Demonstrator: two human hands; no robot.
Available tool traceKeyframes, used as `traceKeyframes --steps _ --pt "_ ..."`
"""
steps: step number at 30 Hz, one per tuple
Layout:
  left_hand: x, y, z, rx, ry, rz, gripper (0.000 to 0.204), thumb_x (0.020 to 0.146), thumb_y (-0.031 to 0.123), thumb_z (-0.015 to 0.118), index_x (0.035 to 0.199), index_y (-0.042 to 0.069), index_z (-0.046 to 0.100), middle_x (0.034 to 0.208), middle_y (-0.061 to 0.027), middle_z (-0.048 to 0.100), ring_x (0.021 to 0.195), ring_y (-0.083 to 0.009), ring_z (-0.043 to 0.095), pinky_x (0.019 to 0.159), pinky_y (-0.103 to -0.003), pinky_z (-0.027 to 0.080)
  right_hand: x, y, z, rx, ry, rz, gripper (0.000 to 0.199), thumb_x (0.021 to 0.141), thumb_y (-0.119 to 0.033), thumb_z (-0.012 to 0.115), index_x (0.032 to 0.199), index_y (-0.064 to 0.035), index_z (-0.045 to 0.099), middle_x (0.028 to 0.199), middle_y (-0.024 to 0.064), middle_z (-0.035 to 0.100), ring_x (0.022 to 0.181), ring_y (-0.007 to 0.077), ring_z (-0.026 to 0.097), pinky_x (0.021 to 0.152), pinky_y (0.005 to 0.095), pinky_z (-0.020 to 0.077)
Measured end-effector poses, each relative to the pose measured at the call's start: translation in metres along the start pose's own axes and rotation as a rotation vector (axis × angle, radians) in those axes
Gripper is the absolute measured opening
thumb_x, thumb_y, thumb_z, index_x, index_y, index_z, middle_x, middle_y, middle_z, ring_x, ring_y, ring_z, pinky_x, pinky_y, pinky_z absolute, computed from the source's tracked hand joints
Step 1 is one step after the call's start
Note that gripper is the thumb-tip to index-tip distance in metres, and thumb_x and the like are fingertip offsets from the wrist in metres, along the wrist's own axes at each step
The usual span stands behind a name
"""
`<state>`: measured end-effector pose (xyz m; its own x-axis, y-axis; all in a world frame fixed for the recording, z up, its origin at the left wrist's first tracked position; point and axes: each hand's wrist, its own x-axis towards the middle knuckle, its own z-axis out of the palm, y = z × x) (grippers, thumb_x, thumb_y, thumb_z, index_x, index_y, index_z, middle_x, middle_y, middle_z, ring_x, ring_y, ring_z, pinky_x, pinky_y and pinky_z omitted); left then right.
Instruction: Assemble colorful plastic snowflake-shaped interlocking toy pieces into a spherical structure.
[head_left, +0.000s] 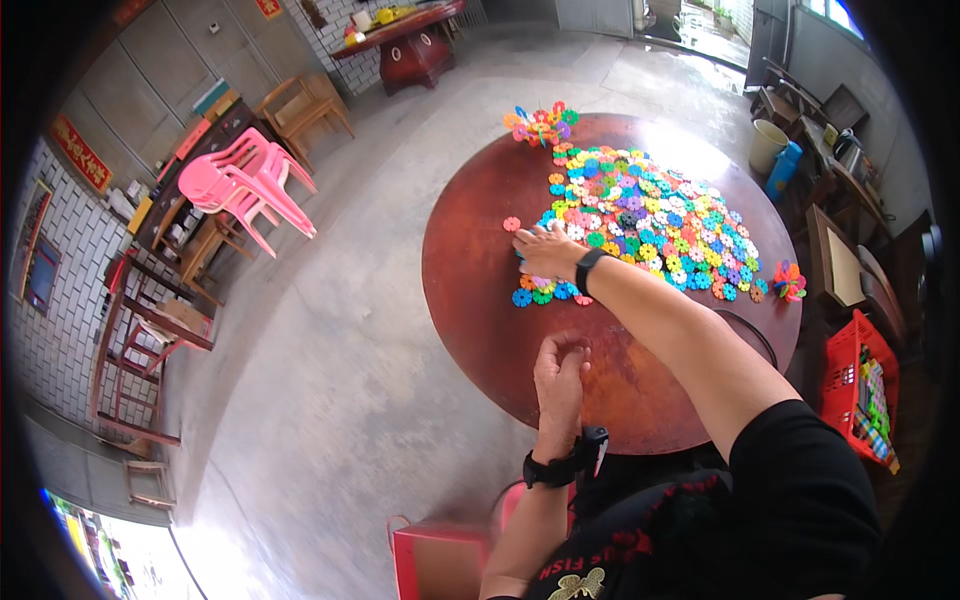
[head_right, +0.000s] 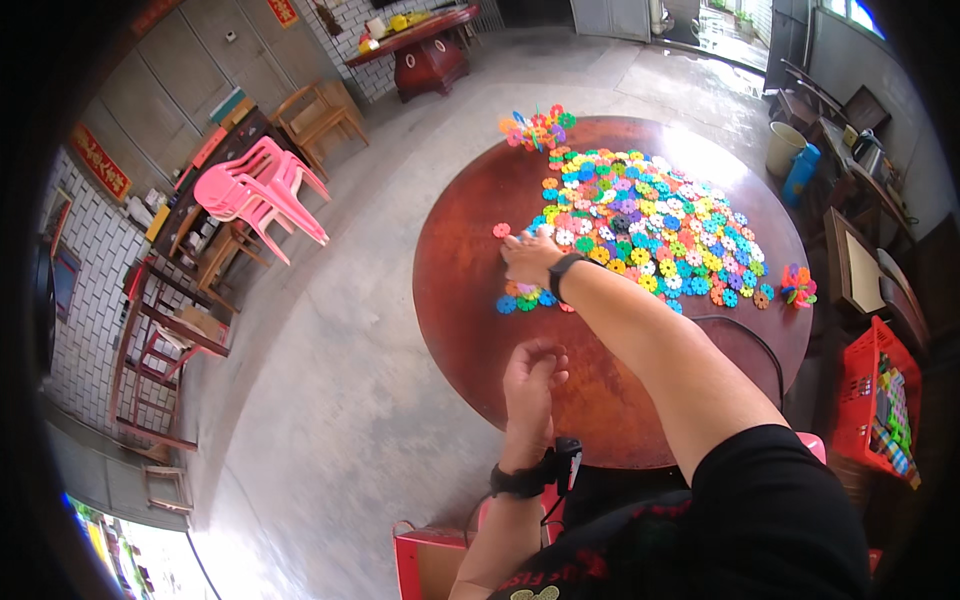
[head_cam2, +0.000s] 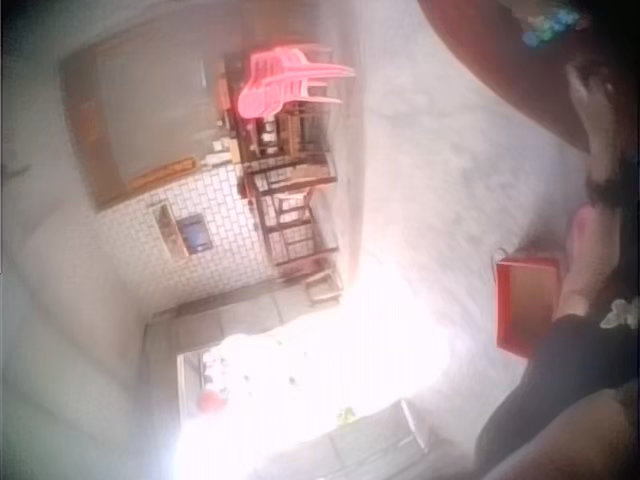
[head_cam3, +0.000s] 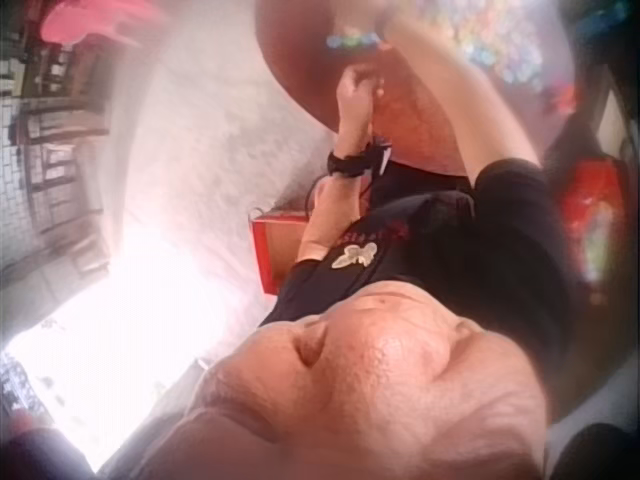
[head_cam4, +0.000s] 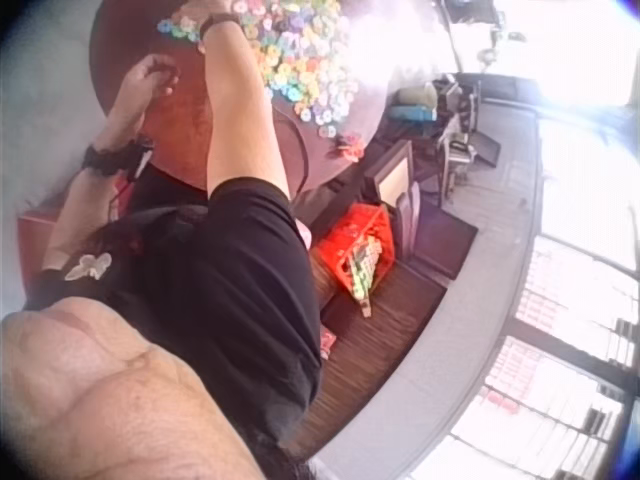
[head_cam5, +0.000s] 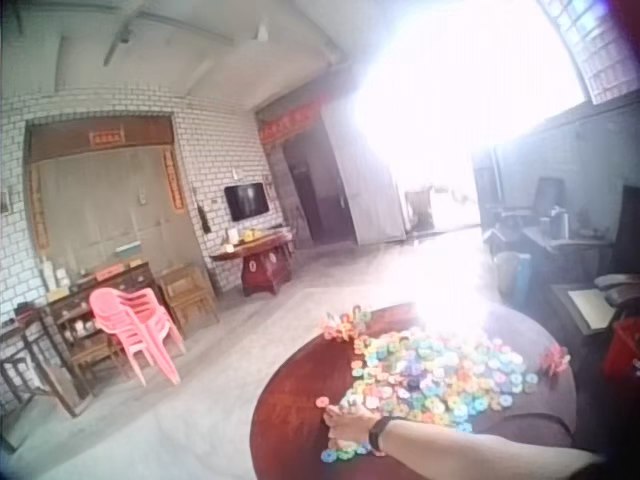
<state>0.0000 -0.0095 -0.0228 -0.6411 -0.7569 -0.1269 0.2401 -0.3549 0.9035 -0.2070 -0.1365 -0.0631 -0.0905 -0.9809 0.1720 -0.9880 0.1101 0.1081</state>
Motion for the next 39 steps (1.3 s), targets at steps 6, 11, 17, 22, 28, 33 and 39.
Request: traceKeyframes --steps 6,11,17,22,28,33,39 --pt "0.001 -0.007 -0.004 0.072 0.022 0.002 0.016 0.088 0.004 0.05 0.102 0.006 0.056 0.093 -0.0021 0.061 0.083 -0.0092 0.057 0.07 -0.022 0.047 -0.038 -0.005 -0.026 -0.177 0.073 -0.088 0.033 0.082 -0.029 0.057 0.112 -0.0132 0.06 0.111 0.007 0.052 0.11 0.0296 0.048 0.083 0.0548 0.0402" --pt "0.0 -0.011 -0.005 0.139 -0.004 0.056 0.016 0.089 0.004 0.049 0.103 0.005 0.056 0.095 -0.0028 0.061 0.083 -0.0098 0.057 0.07 -0.023 0.047 -0.065 -0.033 -0.029 -0.088 0.032 -0.295 0.027 0.085 -0.026 0.053 0.11 -0.0173 0.058 0.111 0.002 0.052 0.112 0.025 0.048 0.087 0.0501 0.0408" --pt "0.003 -0.012 -0.004 0.15 -0.055 0.077 0.017 0.089 0.006 0.05 0.105 0.005 0.056 0.097 -0.0048 0.061 0.085 -0.0119 0.058 0.072 -0.026 0.049 -0.081 0.015 -0.03 -0.144 -0.005 -0.079 0.028 0.09 -0.023 0.049 0.115 -0.0181 0.058 0.114 0.0004 0.055 0.115 0.0231 0.048 0.092 0.0504 0.0382" --pt "0.004 -0.014 -0.002 0.187 -0.058 0.071 0.018 0.089 0.008 0.051 0.106 0.005 0.056 0.097 -0.0055 0.062 0.085 -0.0129 0.059 0.073 -0.027 0.05 -0.13 0.024 -0.046 -0.066 0.089 -0.17 0.034 0.086 -0.019 0.053 0.12 -0.018 0.057 0.124 0.0013 0.05 0.117 0.0233 0.047 0.089 0.0464 0.0426" --pt "0.002 -0.012 -0.001 0.158 -0.058 0.044 0.016 0.089 0.006 0.052 0.105 0.005 0.056 0.096 -0.0046 0.062 0.084 -0.0107 0.059 0.07 -0.024 0.05 -0.202 0.005 -0.064 -0.04 -0.057 -0.31 0.042 0.083 -0.017 0.055 0.125 -0.0164 0.054 0.129 -0.003 0.046 0.12 0.0187 0.041 0.085 0.0384 0.0453" --pt "0.004 -0.015 -0.003 0.162 -0.072 0.042 0.016 0.09 0.006 0.051 0.105 0.005 0.056 0.096 -0.0043 0.062 0.083 -0.0101 0.059 0.07 -0.023 0.05 -0.208 0.043 -0.062 -0.101 0.083 -0.295 0.038 0.085 -0.014 0.052 0.123 -0.0173 0.055 0.127 -0.0052 0.048 0.12 0.0163 0.041 0.094 0.0418 0.0372" --pt "0.004 -0.019 0.001 0.167 -0.089 0.01 0.016 0.09 0.007 0.051 0.105 0.007 0.056 0.097 -0.004 0.062 0.084 -0.0103 0.059 0.07 -0.024 0.05 -0.19 0.064 -0.064 0.011 0.226 -0.014 0.039 0.084 -0.013 0.055 0.124 -0.0149 0.055 0.13 0.0065 0.047 0.113 0.0245 0.05 0.089 0.0444 0.0428"
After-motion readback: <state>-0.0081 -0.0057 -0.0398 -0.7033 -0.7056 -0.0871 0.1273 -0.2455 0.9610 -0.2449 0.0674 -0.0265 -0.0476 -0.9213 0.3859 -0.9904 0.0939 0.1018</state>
